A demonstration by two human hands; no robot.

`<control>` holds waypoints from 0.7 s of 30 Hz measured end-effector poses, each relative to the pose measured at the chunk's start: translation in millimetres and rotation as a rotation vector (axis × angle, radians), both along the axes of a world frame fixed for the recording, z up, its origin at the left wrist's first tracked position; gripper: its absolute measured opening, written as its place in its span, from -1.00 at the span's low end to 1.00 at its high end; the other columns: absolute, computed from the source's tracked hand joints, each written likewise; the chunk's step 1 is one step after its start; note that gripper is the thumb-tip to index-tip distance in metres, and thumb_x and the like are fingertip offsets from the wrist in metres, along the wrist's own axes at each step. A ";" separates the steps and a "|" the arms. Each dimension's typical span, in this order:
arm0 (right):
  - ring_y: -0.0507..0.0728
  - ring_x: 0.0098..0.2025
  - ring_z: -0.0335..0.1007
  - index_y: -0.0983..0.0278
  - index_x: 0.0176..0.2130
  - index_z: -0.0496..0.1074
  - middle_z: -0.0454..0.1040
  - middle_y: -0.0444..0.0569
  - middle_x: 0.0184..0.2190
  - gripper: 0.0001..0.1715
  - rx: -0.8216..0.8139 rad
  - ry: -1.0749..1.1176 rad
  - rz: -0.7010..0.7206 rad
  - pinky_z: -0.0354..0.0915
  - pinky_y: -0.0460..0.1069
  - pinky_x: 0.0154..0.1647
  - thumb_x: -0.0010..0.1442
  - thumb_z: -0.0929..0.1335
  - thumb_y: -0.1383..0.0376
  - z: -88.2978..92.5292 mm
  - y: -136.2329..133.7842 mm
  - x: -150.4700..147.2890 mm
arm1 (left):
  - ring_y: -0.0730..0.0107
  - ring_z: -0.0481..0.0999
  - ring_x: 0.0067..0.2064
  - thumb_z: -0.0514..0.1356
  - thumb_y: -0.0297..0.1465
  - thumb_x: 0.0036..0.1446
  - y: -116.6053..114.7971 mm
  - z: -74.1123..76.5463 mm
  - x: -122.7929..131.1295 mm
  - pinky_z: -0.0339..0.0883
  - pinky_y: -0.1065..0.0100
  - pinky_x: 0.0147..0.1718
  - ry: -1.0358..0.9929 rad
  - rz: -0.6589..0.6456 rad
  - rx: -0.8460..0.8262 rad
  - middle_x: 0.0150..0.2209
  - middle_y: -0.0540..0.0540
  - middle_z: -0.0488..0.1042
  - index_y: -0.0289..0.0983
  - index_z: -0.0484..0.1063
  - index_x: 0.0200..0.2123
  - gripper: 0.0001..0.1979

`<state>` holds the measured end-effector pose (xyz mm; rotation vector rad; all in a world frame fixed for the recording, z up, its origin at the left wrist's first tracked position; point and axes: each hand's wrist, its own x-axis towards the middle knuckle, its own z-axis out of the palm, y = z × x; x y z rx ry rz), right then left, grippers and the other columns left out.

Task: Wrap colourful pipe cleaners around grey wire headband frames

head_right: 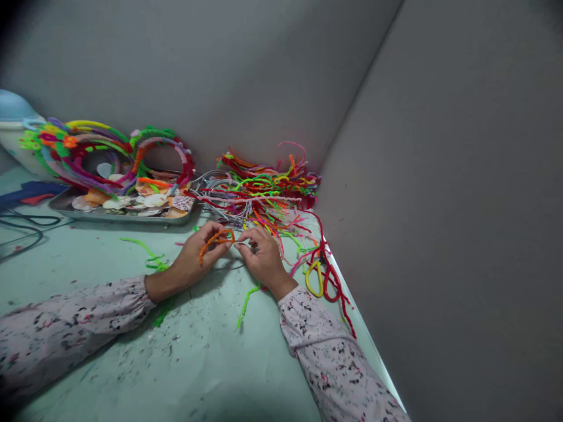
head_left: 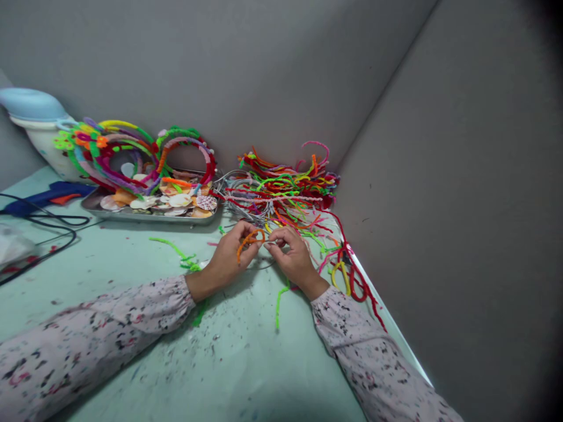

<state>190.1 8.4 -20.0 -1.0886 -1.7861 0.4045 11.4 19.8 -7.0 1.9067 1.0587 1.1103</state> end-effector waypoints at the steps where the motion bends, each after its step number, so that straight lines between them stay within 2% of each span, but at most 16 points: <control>1: 0.08 -0.24 0.34 0.20 -0.30 0.43 0.45 -0.10 -0.29 -0.95 0.010 -0.004 0.007 0.29 -0.02 -0.23 0.14 0.38 0.34 0.2 -0.1 0.0 | 0.39 0.39 -0.33 0.14 -0.34 0.14 -0.1 0.2 0.1 0.30 0.36 -0.32 0.001 0.001 -0.001 -0.33 -0.02 0.39 -0.25 0.24 -0.23 -0.84; 5: 0.11 -0.13 0.38 0.16 -0.26 0.50 0.47 -0.06 -0.23 -0.90 0.019 -0.015 0.018 0.32 0.04 -0.10 0.16 0.39 0.33 0.9 -0.7 0.4 | 0.37 0.42 -0.30 0.14 -0.33 0.14 0.6 -1.1 0.2 0.32 0.34 -0.31 0.001 0.000 0.003 -0.32 -0.03 0.41 -0.25 0.25 -0.22 -0.84; 9: 0.11 -0.10 0.39 0.12 -0.22 0.54 0.48 -0.06 -0.22 -0.84 0.024 -0.026 0.031 0.31 0.06 -0.02 0.17 0.39 0.34 0.3 -1.0 1.3 | 0.35 0.45 -0.28 0.13 -0.33 0.16 1.6 -3.9 -0.2 0.34 0.33 -0.30 -0.015 -0.013 -0.007 -0.30 -0.05 0.43 -0.25 0.25 -0.20 -0.83; 17: 0.09 -0.14 0.41 0.14 -0.21 0.55 0.48 -0.05 -0.24 -0.84 0.014 -0.027 0.012 0.33 0.02 -0.08 0.20 0.38 0.32 -1.6 -0.3 1.2 | 0.34 0.44 -0.24 0.16 -0.36 0.13 1.9 -3.8 0.7 0.33 0.30 -0.23 0.016 0.040 0.030 -0.27 -0.05 0.42 -0.26 0.27 -0.17 -0.80; 21: 0.10 -0.16 0.41 0.14 -0.21 0.55 0.49 -0.05 -0.25 -0.85 0.015 -0.025 0.001 0.33 0.02 -0.10 0.20 0.38 0.31 -0.5 -1.0 0.2 | 0.35 0.45 -0.24 0.16 -0.39 0.11 3.3 -6.3 2.2 0.33 0.31 -0.23 -0.030 0.039 0.012 -0.27 -0.05 0.42 -0.25 0.27 -0.12 -0.75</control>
